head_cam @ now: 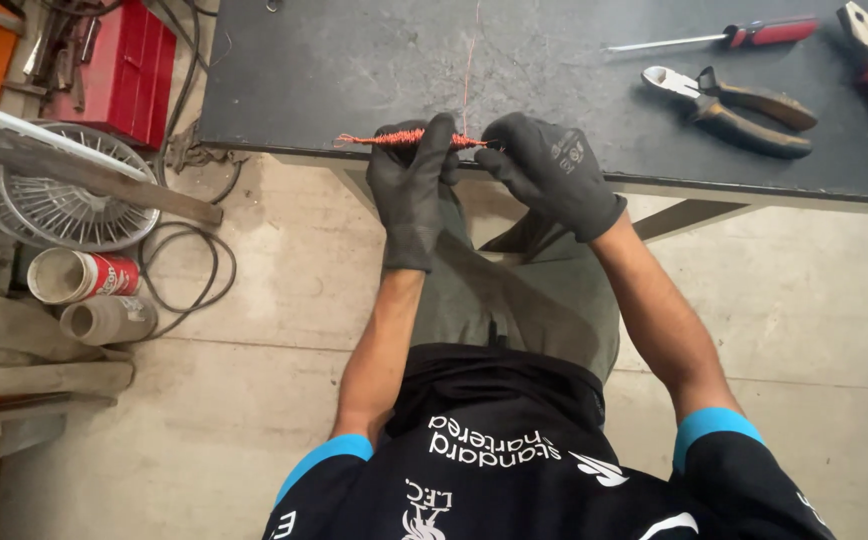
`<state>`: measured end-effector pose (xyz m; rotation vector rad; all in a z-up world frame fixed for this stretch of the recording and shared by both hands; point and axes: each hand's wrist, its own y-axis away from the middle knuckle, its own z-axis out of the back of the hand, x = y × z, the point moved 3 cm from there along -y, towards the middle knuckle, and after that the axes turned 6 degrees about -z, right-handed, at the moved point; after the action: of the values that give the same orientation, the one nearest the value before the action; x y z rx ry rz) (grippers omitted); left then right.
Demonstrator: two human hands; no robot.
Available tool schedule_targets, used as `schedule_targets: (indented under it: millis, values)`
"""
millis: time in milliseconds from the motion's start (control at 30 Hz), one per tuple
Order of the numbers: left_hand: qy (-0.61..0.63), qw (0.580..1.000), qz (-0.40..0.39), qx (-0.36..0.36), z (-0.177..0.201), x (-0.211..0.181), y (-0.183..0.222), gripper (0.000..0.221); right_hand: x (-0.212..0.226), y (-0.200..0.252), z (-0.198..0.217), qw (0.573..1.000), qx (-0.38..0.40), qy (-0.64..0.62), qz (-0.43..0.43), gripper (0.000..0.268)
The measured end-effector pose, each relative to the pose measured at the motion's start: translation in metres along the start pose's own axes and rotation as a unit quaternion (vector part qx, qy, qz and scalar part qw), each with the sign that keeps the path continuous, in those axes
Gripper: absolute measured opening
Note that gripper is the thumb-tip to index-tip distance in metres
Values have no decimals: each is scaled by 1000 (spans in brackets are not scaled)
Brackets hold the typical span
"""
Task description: Winding copper wire around a component and inspecting a motor stator at a workbench.
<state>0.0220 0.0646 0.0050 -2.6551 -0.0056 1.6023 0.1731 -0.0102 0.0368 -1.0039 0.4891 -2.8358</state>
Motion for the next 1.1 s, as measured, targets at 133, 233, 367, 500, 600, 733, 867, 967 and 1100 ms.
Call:
schedule_targets:
  millis: [133, 233, 367, 500, 600, 733, 867, 967, 1100]
  values:
    - [0, 1000, 11, -11, 1, 22, -8, 26, -4, -3, -4, 997, -17, 66, 20, 15]
    - [40, 999, 2, 2, -11, -2, 2, 22, 1, -7, 2, 999, -10, -16, -31, 26]
    - [82, 995, 4, 62, -18, -7, 6, 26, -20, -8, -5, 978, 36, -157, -131, 36]
    - [57, 997, 21, 52, -12, 9, -3, 29, -3, -7, 9, 992, 6, -75, -97, 18]
    - [22, 998, 16, 65, -9, 15, -10, 28, -11, -4, 1, 998, 4, -22, -52, 23]
    - [23, 999, 10, 38, -12, 12, -11, 32, -17, -10, -3, 997, -24, 53, -49, 22]
    - [57, 996, 5, 64, -19, -10, 0, 30, -3, -14, 11, 997, -3, -8, -70, 30]
    - [58, 997, 38, 25, -23, -14, -2, 31, -1, -15, 11, 997, 0, 10, -78, 20]
    - [0, 999, 43, -23, -28, -31, -4, 28, 1, -12, 11, 998, -8, 23, -62, 16]
